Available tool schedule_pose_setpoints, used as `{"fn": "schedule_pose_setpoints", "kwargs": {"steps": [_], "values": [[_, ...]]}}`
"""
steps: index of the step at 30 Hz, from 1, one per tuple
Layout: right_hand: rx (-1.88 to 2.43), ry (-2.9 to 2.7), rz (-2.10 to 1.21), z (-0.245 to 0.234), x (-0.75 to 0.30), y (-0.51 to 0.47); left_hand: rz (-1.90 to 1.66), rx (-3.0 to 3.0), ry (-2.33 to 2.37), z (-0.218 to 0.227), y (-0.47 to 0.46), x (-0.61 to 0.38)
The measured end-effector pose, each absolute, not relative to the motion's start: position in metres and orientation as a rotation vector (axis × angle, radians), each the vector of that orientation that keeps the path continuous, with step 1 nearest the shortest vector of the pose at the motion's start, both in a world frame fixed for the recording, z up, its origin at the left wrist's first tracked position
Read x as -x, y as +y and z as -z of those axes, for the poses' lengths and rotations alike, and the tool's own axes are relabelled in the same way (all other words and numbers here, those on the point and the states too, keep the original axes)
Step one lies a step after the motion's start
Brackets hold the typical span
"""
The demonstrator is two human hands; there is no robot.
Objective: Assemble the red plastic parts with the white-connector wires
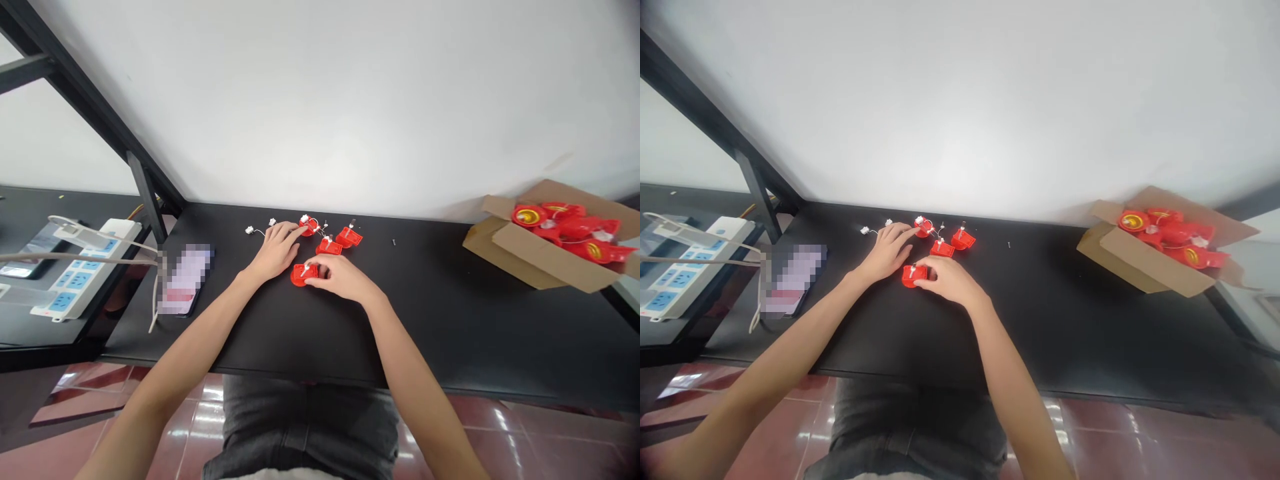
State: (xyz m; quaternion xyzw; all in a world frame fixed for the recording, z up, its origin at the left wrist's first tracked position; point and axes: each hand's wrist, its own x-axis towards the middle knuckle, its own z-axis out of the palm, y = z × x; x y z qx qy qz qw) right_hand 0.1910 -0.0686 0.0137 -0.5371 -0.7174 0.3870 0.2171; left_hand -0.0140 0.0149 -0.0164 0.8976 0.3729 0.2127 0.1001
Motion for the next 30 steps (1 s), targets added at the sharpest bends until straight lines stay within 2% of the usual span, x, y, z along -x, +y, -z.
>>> {"fn": "schedule_pose_setpoints", "kwargs": {"steps": [7, 14, 21, 27, 30], "values": [[1.793, -1.739, -0.814, -0.018, -0.212, -0.064, -0.591, -2.691, 1.010, 0.017, 0.017, 0.010], [1.928, -1.507, -0.677, -0.005, -0.219, -0.054, -0.775, -2.616, 1.099, 0.010, 0.011, 0.011], [1.871, -1.347, -0.967, -0.017, -0.232, -0.061, -0.517, -2.380, 1.044, 0.000, 0.006, 0.015], [1.588, -1.641, -1.326, -0.028, -0.225, -0.071, -0.423, -2.225, 0.973, -0.003, 0.001, 0.012], [1.520, -1.703, -1.286, -0.023, -0.209, -0.070, -0.425, -2.162, 0.947, -0.006, 0.001, 0.011]]}}
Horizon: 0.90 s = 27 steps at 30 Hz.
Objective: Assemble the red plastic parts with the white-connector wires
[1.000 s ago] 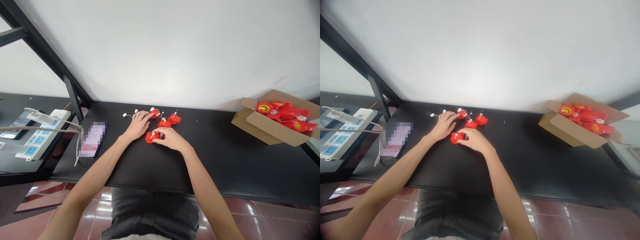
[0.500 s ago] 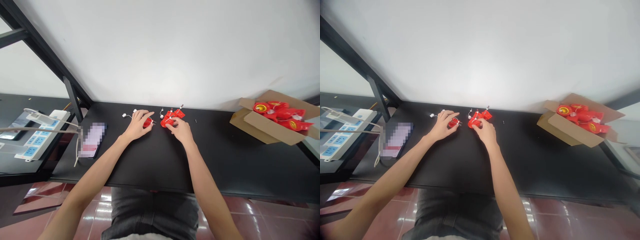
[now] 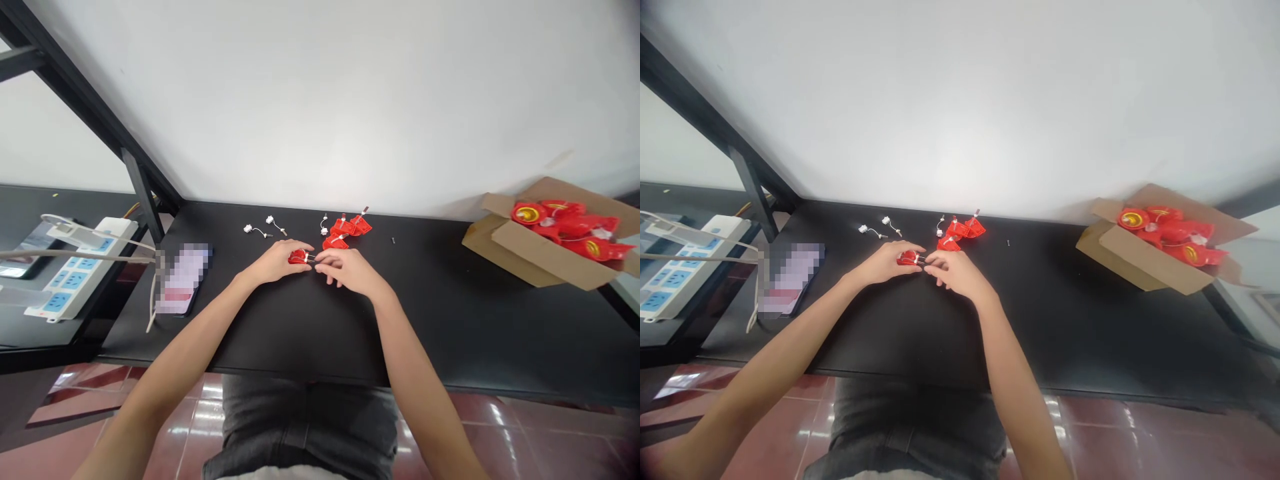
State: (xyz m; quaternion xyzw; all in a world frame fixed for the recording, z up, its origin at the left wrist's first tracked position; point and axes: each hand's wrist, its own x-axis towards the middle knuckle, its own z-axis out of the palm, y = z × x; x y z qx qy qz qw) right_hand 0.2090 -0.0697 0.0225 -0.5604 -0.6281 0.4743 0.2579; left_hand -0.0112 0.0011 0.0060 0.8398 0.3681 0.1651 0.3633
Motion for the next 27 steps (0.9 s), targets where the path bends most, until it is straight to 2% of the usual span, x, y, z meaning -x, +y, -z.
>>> {"fn": "schedule_pose_setpoints", "kwargs": {"steps": [6, 16, 27], "values": [[1.501, -1.796, -0.983, -0.014, -0.191, -0.066, -0.401, -1.950, 0.941, -0.017, -0.001, 0.013], [1.477, -1.781, -0.966, -0.004, -0.188, -0.063, -0.463, -1.854, 0.959, -0.010, -0.003, 0.005], [1.466, -2.004, -0.588, 0.001, -0.186, -0.061, -0.448, -1.712, 0.995, -0.013, -0.003, 0.005]]}}
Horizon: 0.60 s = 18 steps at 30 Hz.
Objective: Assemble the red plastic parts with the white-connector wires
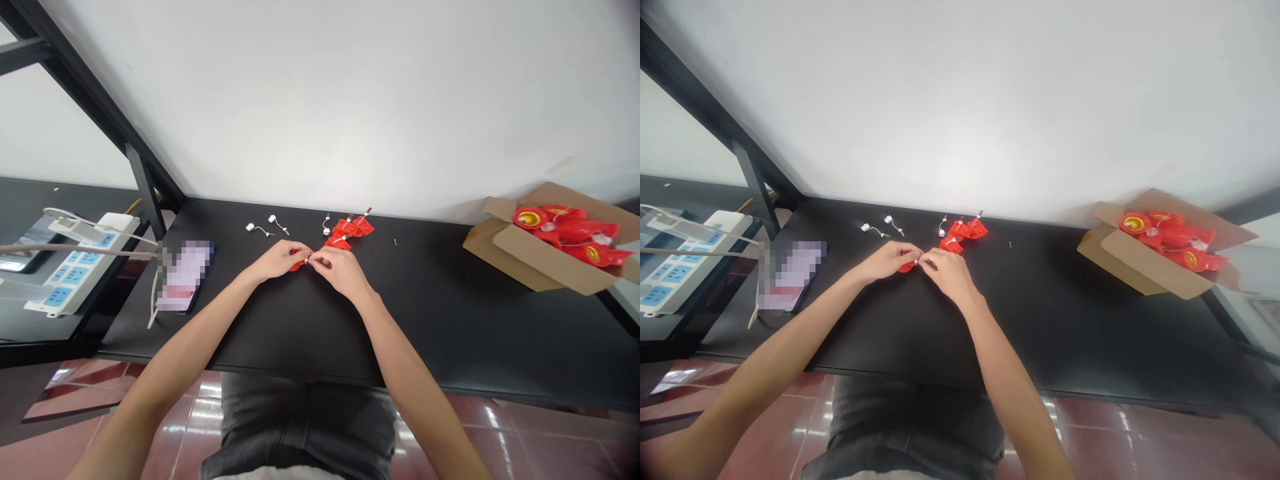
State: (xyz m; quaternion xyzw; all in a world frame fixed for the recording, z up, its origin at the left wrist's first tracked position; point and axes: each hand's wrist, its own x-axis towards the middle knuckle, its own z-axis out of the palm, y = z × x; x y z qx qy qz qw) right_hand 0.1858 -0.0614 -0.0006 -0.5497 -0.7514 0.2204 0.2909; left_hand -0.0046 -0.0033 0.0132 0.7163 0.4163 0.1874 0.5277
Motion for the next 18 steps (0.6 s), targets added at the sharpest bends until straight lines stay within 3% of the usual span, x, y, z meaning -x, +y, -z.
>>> {"fn": "schedule_pose_setpoints", "kwargs": {"steps": [18], "values": [[1.348, -2.020, -0.560, 0.0014, -0.1864, -0.0639, -0.418, -1.499, 0.985, -0.0201, -0.0027, 0.0072]]}}
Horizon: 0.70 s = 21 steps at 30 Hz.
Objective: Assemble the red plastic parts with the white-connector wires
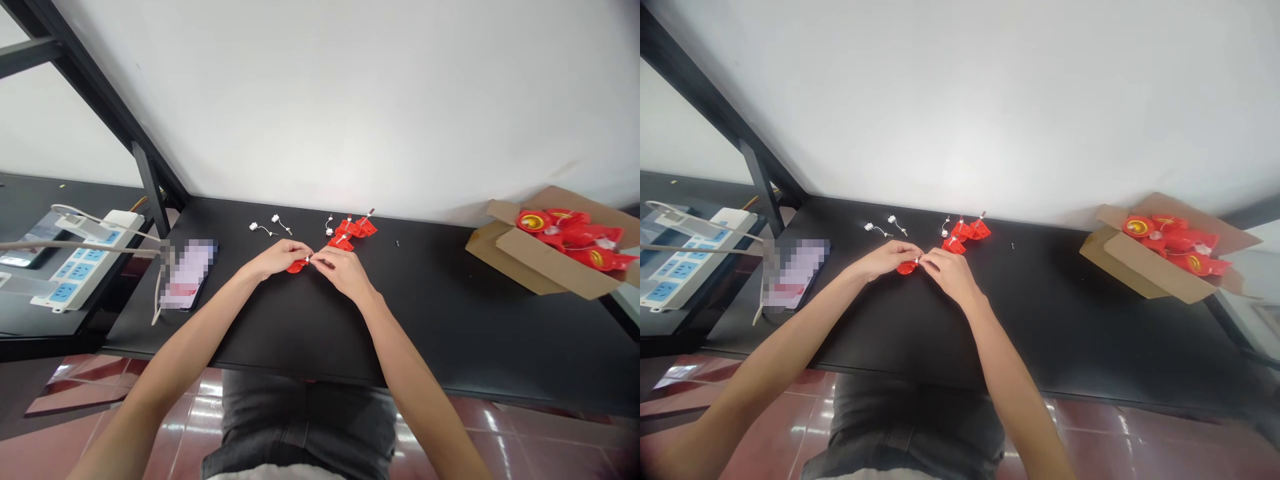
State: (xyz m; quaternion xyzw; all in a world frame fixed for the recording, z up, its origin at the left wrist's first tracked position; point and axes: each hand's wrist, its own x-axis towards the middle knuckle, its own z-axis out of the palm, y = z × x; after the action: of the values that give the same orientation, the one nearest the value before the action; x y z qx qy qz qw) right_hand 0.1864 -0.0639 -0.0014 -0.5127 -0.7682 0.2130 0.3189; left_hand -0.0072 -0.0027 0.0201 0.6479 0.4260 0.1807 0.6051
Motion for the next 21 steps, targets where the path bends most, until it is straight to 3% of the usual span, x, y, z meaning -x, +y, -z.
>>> {"fn": "schedule_pose_setpoints", "kwargs": {"steps": [14, 21], "values": [[1.044, -1.795, -0.356, 0.005, -0.180, -0.061, -0.453, -1.557, 0.786, -0.009, -0.004, 0.006], [1.038, -1.806, -0.479, -0.002, -0.179, -0.066, -0.447, -1.632, 0.800, -0.012, 0.004, 0.014]]}}
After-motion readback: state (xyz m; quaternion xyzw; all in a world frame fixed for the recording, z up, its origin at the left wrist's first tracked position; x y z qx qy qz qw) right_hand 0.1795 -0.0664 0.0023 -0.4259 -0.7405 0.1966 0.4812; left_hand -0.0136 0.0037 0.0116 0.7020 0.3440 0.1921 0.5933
